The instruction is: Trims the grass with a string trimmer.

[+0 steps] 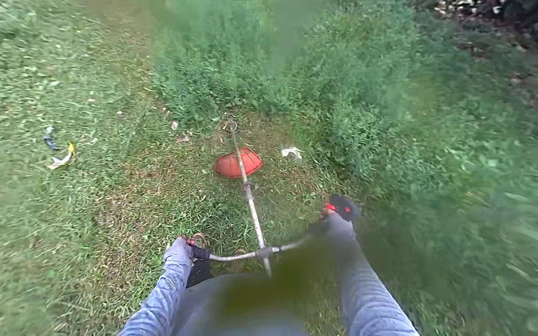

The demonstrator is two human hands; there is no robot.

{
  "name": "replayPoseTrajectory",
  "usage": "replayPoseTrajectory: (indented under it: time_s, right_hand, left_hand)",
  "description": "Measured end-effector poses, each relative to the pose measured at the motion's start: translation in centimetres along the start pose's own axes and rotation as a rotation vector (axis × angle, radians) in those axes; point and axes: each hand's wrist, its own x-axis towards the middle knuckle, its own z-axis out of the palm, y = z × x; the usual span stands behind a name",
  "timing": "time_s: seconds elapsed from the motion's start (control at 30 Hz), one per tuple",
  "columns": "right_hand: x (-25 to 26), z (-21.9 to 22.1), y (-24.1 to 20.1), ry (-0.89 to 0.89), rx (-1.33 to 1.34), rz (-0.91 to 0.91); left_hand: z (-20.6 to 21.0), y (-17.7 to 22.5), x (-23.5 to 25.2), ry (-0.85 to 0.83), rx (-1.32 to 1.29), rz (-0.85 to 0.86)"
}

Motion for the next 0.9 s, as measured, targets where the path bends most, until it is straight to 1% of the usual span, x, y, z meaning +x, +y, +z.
replayPoseTrajectory:
  time_s: [0.03,0.07,0.1,0.13,0.17,0.2,0.23,0.33,0.37,0.4,0.43,0.47,0.5,0.53,0.6,0.63,0.7,0.73,0.8,0.83,0.87,0.9]
  right_hand:
    - [0.1,1.6,-0.1,-0.008,-0.032,-0.019]
    - [-0.8,3.1,-1.2,-0.026,-0.068,-0.034]
    - [-2.8,4.5,-2.5,-0.038,-0.089,-0.069]
    - [-4.8,5.9,-3.6,-0.049,-0.099,-0.104]
    - [-6.3,7.3,-4.4,-0.075,-0.101,-0.134]
    - [-6.9,8.6,-4.8,-0.101,-0.097,-0.171]
    - [-6.9,10.0,-5.0,-0.126,-0.103,-0.205]
    - [-5.9,14.3,-6.1,-0.221,-0.3,-0.24]
    - [-4.8,16.0,-6.2,-0.236,-0.411,-0.251]
    - [-4.6,17.7,-6.9,-0.242,-0.499,-0.241]
    - [-5.0,19.2,-7.8,-0.255,-0.497,-0.219]
    - [-6.1,20.6,-8.9,-0.277,-0.431,-0.184]
    - [-6.5,21.9,-9.8,-0.288,-0.372,-0.156]
    - [-5.7,23.2,-10.0,-0.293,-0.313,-0.148]
    - [-3.4,25.4,-9.8,-0.241,-0.187,-0.183]
    - [-2.4,26.0,-9.9,-0.22,-0.149,-0.192]
    - [0.0,26.4,-10.7,-0.183,-0.185,-0.158]
    - [0.9,25.9,-11.4,-0.183,-0.273,-0.115]
    - [1.8,23.9,-13.5,-0.191,-0.407,-0.018]
    - [2.2,22.2,-14.3,-0.18,-0.378,-0.005]
    - [2.3,20.2,-14.8,-0.167,-0.292,0.03]
    - [3.2,18.5,-14.0,-0.09,-0.175,0.001]
  left_hand:
    - [-0.9,-0.4,0.2,0.014,-0.022,-0.032]
    - [-1.8,-0.6,0.5,0.017,0.008,-0.065]
    - [-2.8,-0.8,0.6,0.012,0.045,-0.085]
    - [-3.6,-1.2,0.8,0.021,-0.024,-0.109]
    - [-4.3,-1.6,1.1,0.044,-0.171,-0.136]
    - [-5.0,-1.8,1.2,0.06,-0.266,-0.144]
    - [-5.9,-2.0,1.5,0.05,-0.214,-0.149]
    - [-8.5,-3.1,3.6,-0.04,0.279,-0.123]
    - [-9.2,-3.4,4.4,-0.051,0.349,-0.123]
    - [-9.7,-3.5,5.1,-0.043,0.357,-0.133]
    - [-10.2,-3.5,6.0,-0.015,0.316,-0.15]
    - [-10.9,-3.1,6.4,0.032,0.22,-0.163]
    - [-11.8,-2.1,6.5,0.054,0.214,-0.16]
    - [-12.7,-1.2,7.0,0.05,0.303,-0.148]
    - [-13.6,0.3,8.4,0.051,0.373,-0.127]
    - [-13.9,1.3,9.1,0.054,0.39,-0.111]
    - [-13.9,4.4,10.6,0.039,0.418,-0.086]
    - [-13.5,5.8,11.5,0.02,0.421,-0.066]
    - [-11.5,8.3,13.9,0.037,0.3,-0.02]
    - [-10.4,10.0,14.2,0.056,0.218,0.02]
    - [-9.7,12.2,14.2,0.031,0.269,0.075]
    - [-9.0,14.7,14.0,-0.021,0.425,0.13]
